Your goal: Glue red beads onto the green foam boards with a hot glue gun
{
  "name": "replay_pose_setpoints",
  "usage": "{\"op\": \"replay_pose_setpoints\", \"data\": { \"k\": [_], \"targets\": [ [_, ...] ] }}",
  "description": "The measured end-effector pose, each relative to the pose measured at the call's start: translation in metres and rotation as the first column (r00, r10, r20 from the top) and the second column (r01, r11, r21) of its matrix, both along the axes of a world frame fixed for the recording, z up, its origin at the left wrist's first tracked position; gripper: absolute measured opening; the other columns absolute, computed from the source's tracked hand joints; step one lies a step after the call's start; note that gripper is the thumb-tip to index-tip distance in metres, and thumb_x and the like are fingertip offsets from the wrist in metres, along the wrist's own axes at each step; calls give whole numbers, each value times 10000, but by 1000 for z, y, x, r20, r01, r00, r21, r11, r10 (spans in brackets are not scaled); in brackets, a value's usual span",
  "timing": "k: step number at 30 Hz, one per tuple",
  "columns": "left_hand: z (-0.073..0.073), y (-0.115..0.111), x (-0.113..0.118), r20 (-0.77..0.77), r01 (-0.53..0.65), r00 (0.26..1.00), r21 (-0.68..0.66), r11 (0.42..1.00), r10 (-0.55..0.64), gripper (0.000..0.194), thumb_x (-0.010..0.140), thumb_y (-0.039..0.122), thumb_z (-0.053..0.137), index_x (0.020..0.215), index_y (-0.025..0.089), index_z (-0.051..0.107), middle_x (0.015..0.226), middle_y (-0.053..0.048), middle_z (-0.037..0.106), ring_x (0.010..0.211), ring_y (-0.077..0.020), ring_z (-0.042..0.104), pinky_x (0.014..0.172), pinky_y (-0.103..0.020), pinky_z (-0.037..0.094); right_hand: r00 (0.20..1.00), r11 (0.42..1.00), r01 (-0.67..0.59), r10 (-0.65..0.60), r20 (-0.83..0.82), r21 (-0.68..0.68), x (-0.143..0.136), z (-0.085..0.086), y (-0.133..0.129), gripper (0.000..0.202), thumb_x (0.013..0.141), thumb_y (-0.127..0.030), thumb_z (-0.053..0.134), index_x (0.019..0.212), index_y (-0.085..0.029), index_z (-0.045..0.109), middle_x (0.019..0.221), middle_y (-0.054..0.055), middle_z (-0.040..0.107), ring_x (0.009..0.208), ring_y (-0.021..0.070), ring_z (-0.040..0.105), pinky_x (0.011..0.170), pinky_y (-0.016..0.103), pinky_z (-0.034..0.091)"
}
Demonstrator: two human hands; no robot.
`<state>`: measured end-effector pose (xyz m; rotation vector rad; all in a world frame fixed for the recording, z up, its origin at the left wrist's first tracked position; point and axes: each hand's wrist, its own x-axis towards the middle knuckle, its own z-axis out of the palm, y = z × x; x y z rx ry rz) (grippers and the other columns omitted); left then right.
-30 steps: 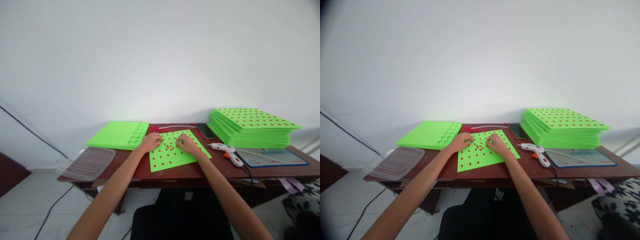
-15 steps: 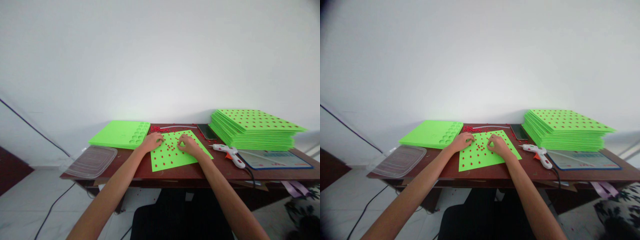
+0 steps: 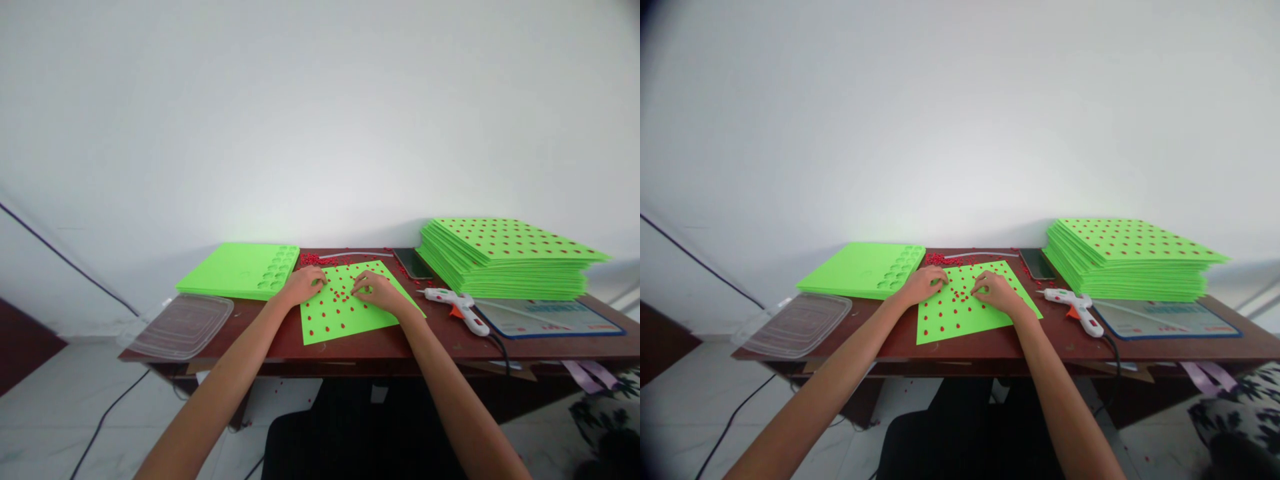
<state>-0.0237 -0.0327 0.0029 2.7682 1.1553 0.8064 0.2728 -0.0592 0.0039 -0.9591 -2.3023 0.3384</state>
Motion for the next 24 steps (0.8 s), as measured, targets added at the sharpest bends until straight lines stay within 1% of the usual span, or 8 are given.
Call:
{"op": "replay_pose_setpoints", "data": {
  "k": [3,7,12,15,17,19,21,24],
  "targets": [
    [0,0,0,-6,-7,1000,-4,1000,7,231,876,104,575,939,241,751,1039,-12,728,1041,-192,654,1010,-361,507,1000,1000,13,-13,-9,-3,-1,-1,0,31,833,-233,771,855,-218,786,974,59,695,849,187,655,766,313,486],
    [1,-1,0,-16,-14,1000,-8,1000,14,230,887,115,569,949,242,751,1048,-11,729,1051,-192,653,1018,-361,504,1000,1000,26,-26,-12,8,-2,2,-2,56,807,-240,798,809,-204,755,948,52,676,817,175,631,759,303,478],
    [1,-1,0,-11,-14,1000,-3,1000,14,235,883,111,567,947,242,751,1049,-9,729,1051,-191,653,1014,-360,505,1000,1000,1,0,12,-14,-1,3,-6,106,823,-257,790,923,-226,783,986,55,653,819,173,619,767,309,477],
    [0,0,0,-9,-9,1000,-6,1000,9,236,880,108,568,945,241,752,1042,-9,729,1043,-189,654,1010,-357,507,1000,1000,-1,2,27,-20,-2,4,-5,82,827,-226,778,908,-230,790,992,59,652,866,188,628,803,324,479],
    [-1,1,0,-9,-6,1000,-9,1000,6,236,879,110,571,949,243,752,1042,-10,729,1049,-190,652,1014,-359,505,1000,1000,-4,5,25,-26,-4,5,-5,65,826,-203,767,887,-223,780,965,54,644,838,181,623,793,322,484],
    [0,1,-1,-11,-9,1000,-10,1000,9,234,877,111,573,951,243,752,1043,-13,728,1055,-192,650,1015,-363,504,1000,1000,-20,20,0,-22,-5,10,-7,54,821,-185,761,864,-219,763,958,50,640,835,179,623,799,324,492],
    [0,0,-1,-20,-13,1000,-8,1000,13,233,874,108,573,949,239,751,1042,-16,727,1053,-196,651,1010,-366,506,997,999,-33,33,-69,-2,-5,17,-14,52,826,-187,755,860,-224,748,989,53,645,898,193,633,846,339,497],
    [2,-2,0,-20,-17,1000,0,1000,17,231,877,108,572,954,235,749,1043,-17,730,1052,-199,651,995,-364,509,980,1000,-20,23,-197,18,-1,25,-35,46,867,-226,731,909,-243,737,1049,55,646,973,203,636,897,352,500]
  ]
}}
